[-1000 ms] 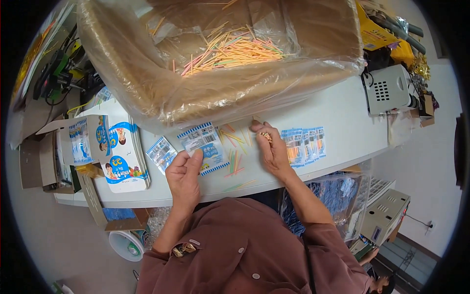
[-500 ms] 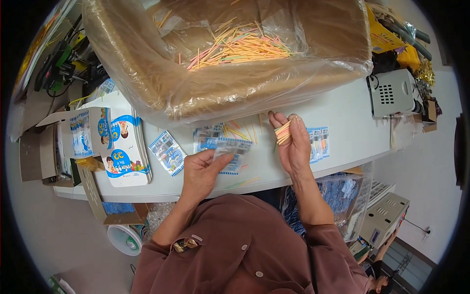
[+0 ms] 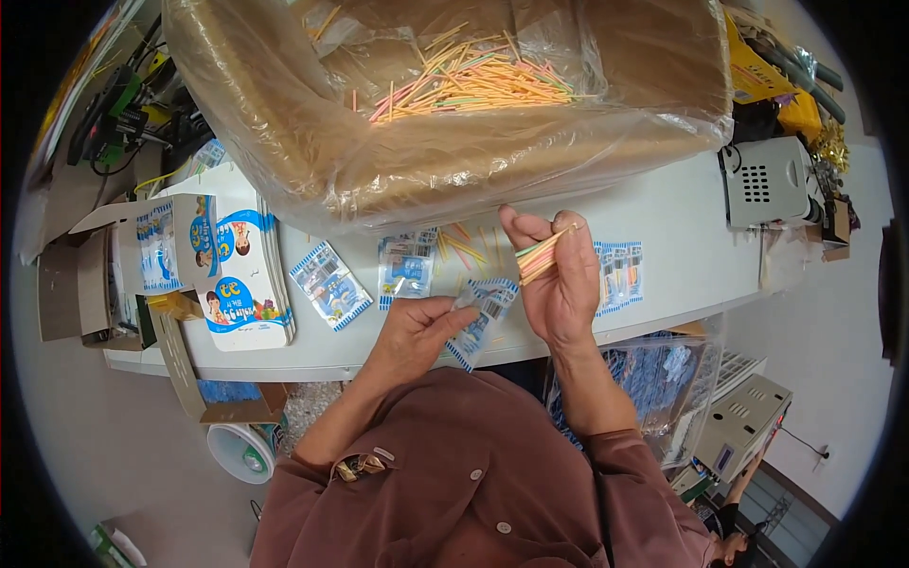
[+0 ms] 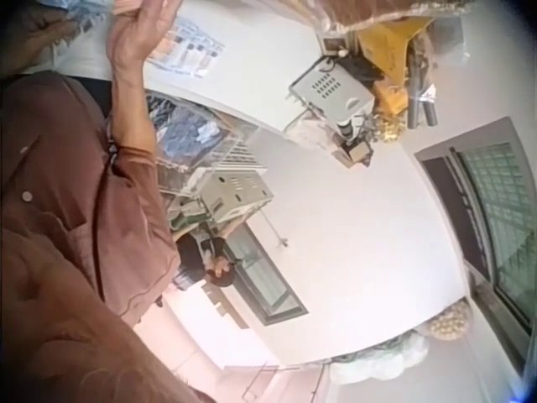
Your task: The person is picking up several small orange sticks from a large bin and placing them into small blue and white paper packets on the desk.
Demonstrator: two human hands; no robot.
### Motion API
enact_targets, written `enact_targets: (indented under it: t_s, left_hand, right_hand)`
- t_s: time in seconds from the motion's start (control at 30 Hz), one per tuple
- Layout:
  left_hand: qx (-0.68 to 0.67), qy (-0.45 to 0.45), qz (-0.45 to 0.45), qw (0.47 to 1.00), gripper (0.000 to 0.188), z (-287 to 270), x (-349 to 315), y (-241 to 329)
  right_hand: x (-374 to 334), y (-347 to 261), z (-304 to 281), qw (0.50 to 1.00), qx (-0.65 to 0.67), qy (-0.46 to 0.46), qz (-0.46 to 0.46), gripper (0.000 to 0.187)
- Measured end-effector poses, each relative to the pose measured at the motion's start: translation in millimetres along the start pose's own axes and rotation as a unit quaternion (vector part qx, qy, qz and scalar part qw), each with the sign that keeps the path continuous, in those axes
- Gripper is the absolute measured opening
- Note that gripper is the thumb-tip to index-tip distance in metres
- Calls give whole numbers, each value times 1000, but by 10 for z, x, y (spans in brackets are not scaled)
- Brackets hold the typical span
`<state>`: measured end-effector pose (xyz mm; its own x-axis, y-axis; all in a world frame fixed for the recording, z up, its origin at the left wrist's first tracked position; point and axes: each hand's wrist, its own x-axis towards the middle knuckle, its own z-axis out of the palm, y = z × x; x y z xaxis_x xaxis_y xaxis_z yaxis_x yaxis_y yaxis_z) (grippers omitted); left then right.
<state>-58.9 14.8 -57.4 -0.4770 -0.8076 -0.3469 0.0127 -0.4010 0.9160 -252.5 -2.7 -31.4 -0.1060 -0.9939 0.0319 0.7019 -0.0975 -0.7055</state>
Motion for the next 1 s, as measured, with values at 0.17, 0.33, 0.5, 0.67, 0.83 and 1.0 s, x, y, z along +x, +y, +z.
enact_targets:
  t_s: [0.17,0.33,0.5,0.67,0.83,1.0]
  left_hand:
    - [7,-57,-41,997,19,-7,-7,-10]
    - [6,-48,-38,998,18,11,2,-13]
    - [-4,-8,-15,1000,22,55,9,41]
    - [-2,61,14,998,20,121,0,-21]
    - [-20,34,-12,999,21,93,-6,-14]
    - [-50,32,-24,998,21,89,-3,3]
  right_hand:
    - [-17,18,120,999,-29,10,15,20]
    - [-81,60,125,997,-61,24,42,20]
    - [-166,74,30,988,-133,1,76,15]
    - [-185,103,-58,980,-142,5,139,14]
    - [-194,131,-37,987,-127,25,94,14]
    - [-206,143,-52,991,-125,17,40,15]
